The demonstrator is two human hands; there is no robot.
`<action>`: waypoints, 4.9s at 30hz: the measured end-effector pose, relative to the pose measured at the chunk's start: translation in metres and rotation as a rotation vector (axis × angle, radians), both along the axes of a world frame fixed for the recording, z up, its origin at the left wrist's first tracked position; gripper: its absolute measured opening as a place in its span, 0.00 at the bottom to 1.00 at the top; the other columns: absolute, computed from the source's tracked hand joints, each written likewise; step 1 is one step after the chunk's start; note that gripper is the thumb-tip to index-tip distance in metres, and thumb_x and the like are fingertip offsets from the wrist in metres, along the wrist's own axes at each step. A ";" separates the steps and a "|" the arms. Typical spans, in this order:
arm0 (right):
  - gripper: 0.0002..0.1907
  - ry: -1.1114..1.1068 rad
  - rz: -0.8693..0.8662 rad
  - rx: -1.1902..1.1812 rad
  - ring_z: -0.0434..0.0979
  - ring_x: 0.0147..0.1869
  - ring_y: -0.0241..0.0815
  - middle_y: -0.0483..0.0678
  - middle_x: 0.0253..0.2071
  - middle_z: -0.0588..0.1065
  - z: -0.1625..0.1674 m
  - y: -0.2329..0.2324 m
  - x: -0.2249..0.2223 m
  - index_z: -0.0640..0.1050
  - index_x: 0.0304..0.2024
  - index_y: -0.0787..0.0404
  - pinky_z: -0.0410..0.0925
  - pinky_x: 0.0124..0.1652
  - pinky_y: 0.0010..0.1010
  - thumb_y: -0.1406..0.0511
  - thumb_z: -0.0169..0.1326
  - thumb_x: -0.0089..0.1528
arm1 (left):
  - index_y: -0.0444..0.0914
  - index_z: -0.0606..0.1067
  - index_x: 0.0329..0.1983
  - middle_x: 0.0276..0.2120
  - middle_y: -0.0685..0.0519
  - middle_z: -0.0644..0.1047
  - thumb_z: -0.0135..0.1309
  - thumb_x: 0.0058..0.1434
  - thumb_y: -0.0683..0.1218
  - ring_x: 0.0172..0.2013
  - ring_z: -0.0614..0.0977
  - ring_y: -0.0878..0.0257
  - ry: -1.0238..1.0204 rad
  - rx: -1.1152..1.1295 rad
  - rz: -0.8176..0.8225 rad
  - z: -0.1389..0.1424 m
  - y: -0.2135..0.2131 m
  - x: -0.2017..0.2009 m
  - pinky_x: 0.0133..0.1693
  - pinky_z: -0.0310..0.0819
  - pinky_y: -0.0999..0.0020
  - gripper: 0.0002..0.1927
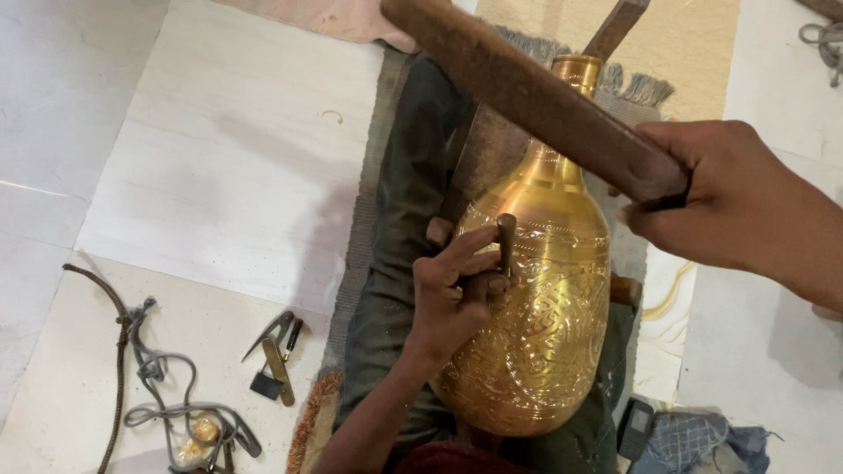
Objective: The person uses a metal chisel and a wooden mallet to engrave intricate patterns onto a brass vase. They repeatedly strike the chisel to create detailed designs on the vase's surface.
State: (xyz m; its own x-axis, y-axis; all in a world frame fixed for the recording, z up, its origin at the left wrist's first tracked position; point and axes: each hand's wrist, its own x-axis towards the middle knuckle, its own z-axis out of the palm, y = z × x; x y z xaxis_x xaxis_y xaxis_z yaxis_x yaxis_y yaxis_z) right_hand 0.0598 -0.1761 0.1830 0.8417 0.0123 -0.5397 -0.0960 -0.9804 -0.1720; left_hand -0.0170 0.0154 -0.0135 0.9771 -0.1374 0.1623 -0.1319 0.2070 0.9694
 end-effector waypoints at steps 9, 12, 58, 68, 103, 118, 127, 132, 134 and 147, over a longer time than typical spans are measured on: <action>0.13 0.191 0.368 -0.631 0.77 0.26 0.38 0.43 0.22 0.75 -0.006 0.006 -0.002 0.74 0.44 0.49 0.70 0.32 0.32 0.60 0.59 0.58 | 0.32 0.73 0.62 0.41 0.42 0.85 0.52 0.58 0.26 0.40 0.90 0.59 0.084 0.073 0.002 0.004 0.000 -0.002 0.42 0.87 0.71 0.28; 0.16 -0.053 0.122 -0.093 0.77 0.24 0.46 0.48 0.22 0.74 -0.007 0.005 -0.001 0.77 0.45 0.54 0.72 0.28 0.40 0.65 0.60 0.54 | 0.32 0.72 0.63 0.42 0.42 0.85 0.51 0.57 0.26 0.42 0.89 0.59 0.067 0.054 -0.002 0.003 0.001 -0.004 0.43 0.87 0.71 0.29; 0.13 -0.014 0.135 0.033 0.73 0.24 0.46 0.48 0.22 0.73 -0.015 0.001 0.015 0.77 0.41 0.56 0.68 0.24 0.40 0.63 0.62 0.55 | 0.33 0.72 0.64 0.44 0.41 0.85 0.48 0.50 0.25 0.40 0.89 0.62 0.060 -0.013 0.021 0.013 0.005 -0.003 0.43 0.83 0.72 0.35; 0.14 0.117 0.272 -0.400 0.77 0.26 0.37 0.44 0.22 0.74 -0.007 0.011 0.016 0.76 0.41 0.50 0.72 0.30 0.33 0.62 0.61 0.53 | 0.34 0.70 0.65 0.48 0.40 0.83 0.50 0.49 0.25 0.44 0.88 0.57 0.151 -0.043 -0.048 0.022 0.009 -0.002 0.42 0.85 0.71 0.37; 0.16 0.104 0.301 -0.419 0.73 0.26 0.39 0.43 0.25 0.72 0.001 0.039 0.016 0.74 0.41 0.52 0.69 0.30 0.35 0.63 0.62 0.53 | 0.33 0.72 0.62 0.45 0.41 0.85 0.48 0.58 0.26 0.46 0.89 0.58 0.030 -0.027 0.067 0.011 0.001 -0.009 0.46 0.86 0.71 0.28; 0.13 0.153 0.279 -0.460 0.74 0.28 0.40 0.45 0.24 0.73 0.009 0.041 0.023 0.75 0.42 0.52 0.68 0.31 0.34 0.63 0.61 0.56 | 0.37 0.74 0.61 0.39 0.44 0.87 0.52 0.59 0.28 0.36 0.89 0.64 0.093 0.005 0.112 0.006 -0.001 -0.006 0.37 0.84 0.73 0.26; 0.14 0.081 0.218 -0.209 0.76 0.27 0.42 0.47 0.24 0.73 0.005 0.050 0.021 0.74 0.41 0.56 0.70 0.30 0.38 0.65 0.61 0.53 | 0.33 0.73 0.60 0.41 0.42 0.85 0.50 0.58 0.26 0.42 0.89 0.60 0.066 -0.014 0.079 0.007 0.000 -0.009 0.43 0.87 0.71 0.26; 0.11 0.192 0.158 -0.251 0.79 0.24 0.44 0.48 0.24 0.74 0.012 0.060 0.024 0.76 0.41 0.55 0.74 0.29 0.36 0.63 0.59 0.56 | 0.32 0.73 0.59 0.42 0.43 0.85 0.47 0.57 0.25 0.43 0.89 0.60 0.107 -0.046 0.098 0.006 -0.001 -0.009 0.44 0.87 0.70 0.26; 0.14 0.219 0.328 -0.445 0.77 0.26 0.40 0.44 0.24 0.73 0.012 0.058 0.023 0.75 0.44 0.52 0.71 0.31 0.35 0.62 0.60 0.55 | 0.32 0.74 0.59 0.41 0.44 0.86 0.47 0.57 0.25 0.41 0.88 0.62 0.109 -0.044 0.111 0.006 -0.001 -0.009 0.43 0.86 0.72 0.26; 0.13 0.023 0.121 -0.030 0.72 0.24 0.45 0.50 0.23 0.71 0.005 0.047 0.024 0.75 0.41 0.61 0.70 0.27 0.39 0.66 0.61 0.55 | 0.34 0.74 0.60 0.38 0.46 0.86 0.48 0.56 0.26 0.36 0.87 0.68 0.129 -0.012 0.088 0.012 0.001 -0.007 0.39 0.83 0.76 0.28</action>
